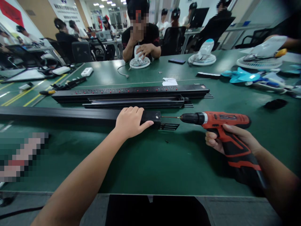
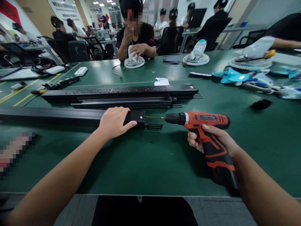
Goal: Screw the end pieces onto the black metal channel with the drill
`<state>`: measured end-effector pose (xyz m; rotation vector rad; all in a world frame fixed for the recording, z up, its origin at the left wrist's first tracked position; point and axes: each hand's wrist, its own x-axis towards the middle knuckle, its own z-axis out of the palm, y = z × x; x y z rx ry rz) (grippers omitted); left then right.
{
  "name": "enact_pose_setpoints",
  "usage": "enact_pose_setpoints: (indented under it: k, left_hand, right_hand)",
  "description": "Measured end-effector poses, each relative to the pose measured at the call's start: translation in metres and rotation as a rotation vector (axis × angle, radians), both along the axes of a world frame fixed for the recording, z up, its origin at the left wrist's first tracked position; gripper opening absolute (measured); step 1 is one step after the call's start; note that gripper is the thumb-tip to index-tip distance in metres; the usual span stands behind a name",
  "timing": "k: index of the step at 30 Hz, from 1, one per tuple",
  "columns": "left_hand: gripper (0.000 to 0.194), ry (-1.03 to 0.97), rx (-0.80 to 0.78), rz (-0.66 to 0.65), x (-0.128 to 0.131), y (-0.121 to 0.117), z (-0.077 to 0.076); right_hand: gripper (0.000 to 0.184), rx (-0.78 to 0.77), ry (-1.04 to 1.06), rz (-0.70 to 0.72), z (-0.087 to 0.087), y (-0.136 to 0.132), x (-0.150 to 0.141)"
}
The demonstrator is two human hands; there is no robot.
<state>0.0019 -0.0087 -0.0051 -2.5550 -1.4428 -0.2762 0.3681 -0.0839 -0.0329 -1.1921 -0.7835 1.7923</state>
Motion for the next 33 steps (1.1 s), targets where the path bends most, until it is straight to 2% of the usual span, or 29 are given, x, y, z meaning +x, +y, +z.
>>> enact_pose_setpoints:
  k: [11,33]
  left_hand:
    - [0.069,0.01,-0.005,0.005,0.0,-0.0003,0.0]
    - [0.069,0.0,0.003,-0.001,-0.0006,0.0001,-0.0007]
  right_hand:
    - [0.034,-0.018,-0.003,-0.023,0.0044,-0.0003,-0.0037]
    - [0.035,-0.02,0.027,-0.004,0.0022,0.0008,-0.0017]
